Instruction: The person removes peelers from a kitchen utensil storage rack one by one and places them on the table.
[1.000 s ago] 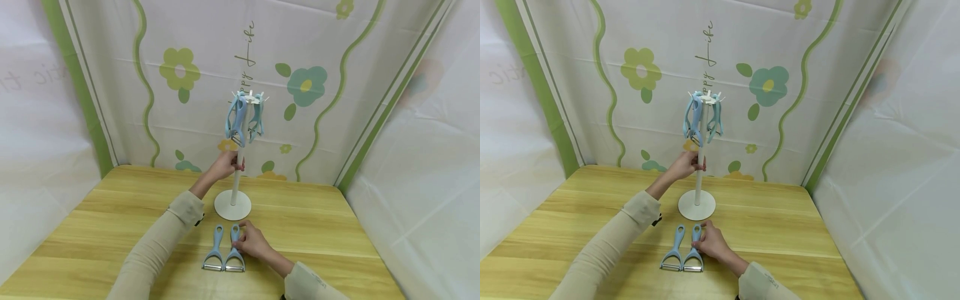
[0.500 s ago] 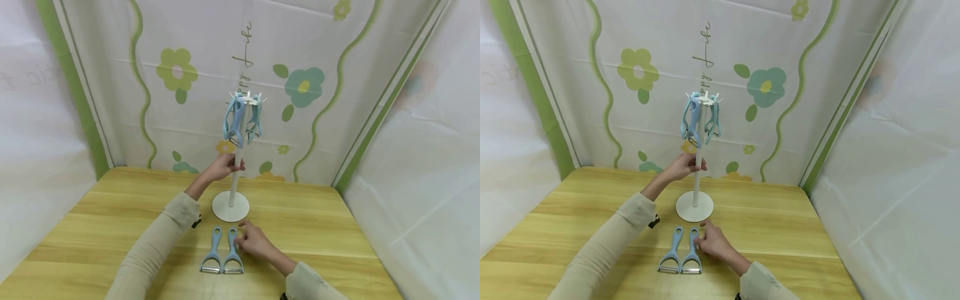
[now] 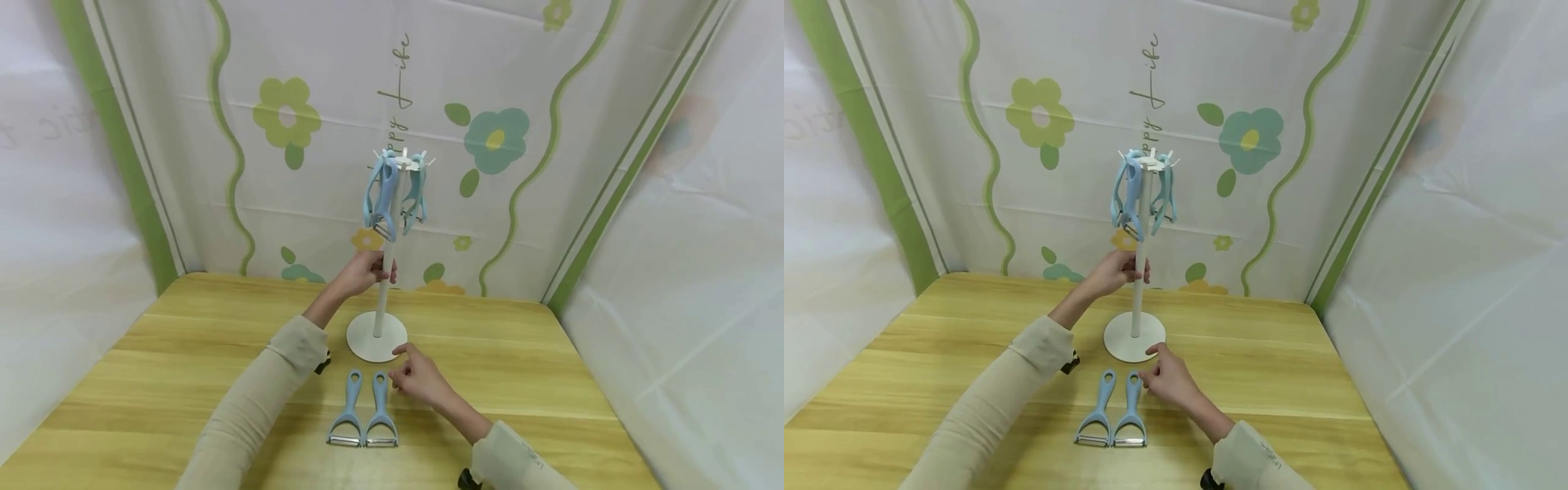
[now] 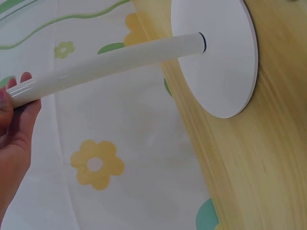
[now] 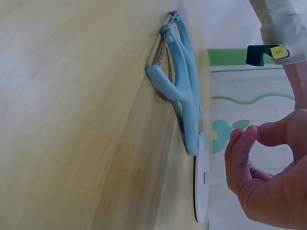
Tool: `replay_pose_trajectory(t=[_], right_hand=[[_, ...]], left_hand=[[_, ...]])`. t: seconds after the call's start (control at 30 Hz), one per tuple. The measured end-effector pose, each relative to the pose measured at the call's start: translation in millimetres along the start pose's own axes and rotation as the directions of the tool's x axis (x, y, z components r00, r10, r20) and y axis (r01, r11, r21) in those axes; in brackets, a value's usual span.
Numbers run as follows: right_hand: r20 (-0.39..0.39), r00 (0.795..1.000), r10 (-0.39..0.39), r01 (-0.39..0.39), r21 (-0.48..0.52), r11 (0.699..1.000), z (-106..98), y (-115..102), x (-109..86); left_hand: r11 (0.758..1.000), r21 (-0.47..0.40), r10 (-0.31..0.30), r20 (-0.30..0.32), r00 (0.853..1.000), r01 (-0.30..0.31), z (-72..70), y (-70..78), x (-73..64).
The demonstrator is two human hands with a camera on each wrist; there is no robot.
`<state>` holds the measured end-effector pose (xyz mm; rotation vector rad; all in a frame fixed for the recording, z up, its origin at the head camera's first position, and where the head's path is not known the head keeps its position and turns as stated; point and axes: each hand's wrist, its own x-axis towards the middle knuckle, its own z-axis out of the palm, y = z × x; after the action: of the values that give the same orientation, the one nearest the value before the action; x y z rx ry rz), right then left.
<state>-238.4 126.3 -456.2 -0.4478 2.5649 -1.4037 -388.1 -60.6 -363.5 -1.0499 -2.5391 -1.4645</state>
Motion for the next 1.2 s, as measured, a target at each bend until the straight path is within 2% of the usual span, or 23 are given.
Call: replay_pose_trajectory(t=[0.27, 0.57, 0.87, 1.07, 1.2], right_hand=[[-0.020, 1.000, 0.021, -0.020, 0.060, 0.998, -6.2, -4.6, 1.0], [-0.026, 1.000, 0.009, -0.007, 0.066, 0.998, -8.6, -9.5, -0.6], [-0.041, 0.999, -0.013, 0.017, 0.095, 0.995, -9.9, -11.4, 1.0], [-0.073, 0.997, -0.023, 0.031, 0.113, 0.993, -15.2, -15.3, 3.2], [-0.109, 0.994, -0.033, 0.047, 0.134, 0.990, -21.3, -20.4, 5.2]], left_hand=[[0.999, -0.004, -0.048, -0.067, 0.997, 0.047, 3.9, -1.2, -0.9], [0.998, -0.043, -0.050, -0.158, 0.986, 0.044, 7.6, -1.9, -1.8], [0.997, -0.004, -0.073, -0.304, 0.950, 0.075, 14.5, -0.3, -5.6], [0.997, -0.034, -0.080, -0.325, 0.942, 0.073, 15.4, 1.1, -5.8], [0.998, -0.006, -0.068, -0.302, 0.951, 0.070, 12.1, 0.1, -6.2]])
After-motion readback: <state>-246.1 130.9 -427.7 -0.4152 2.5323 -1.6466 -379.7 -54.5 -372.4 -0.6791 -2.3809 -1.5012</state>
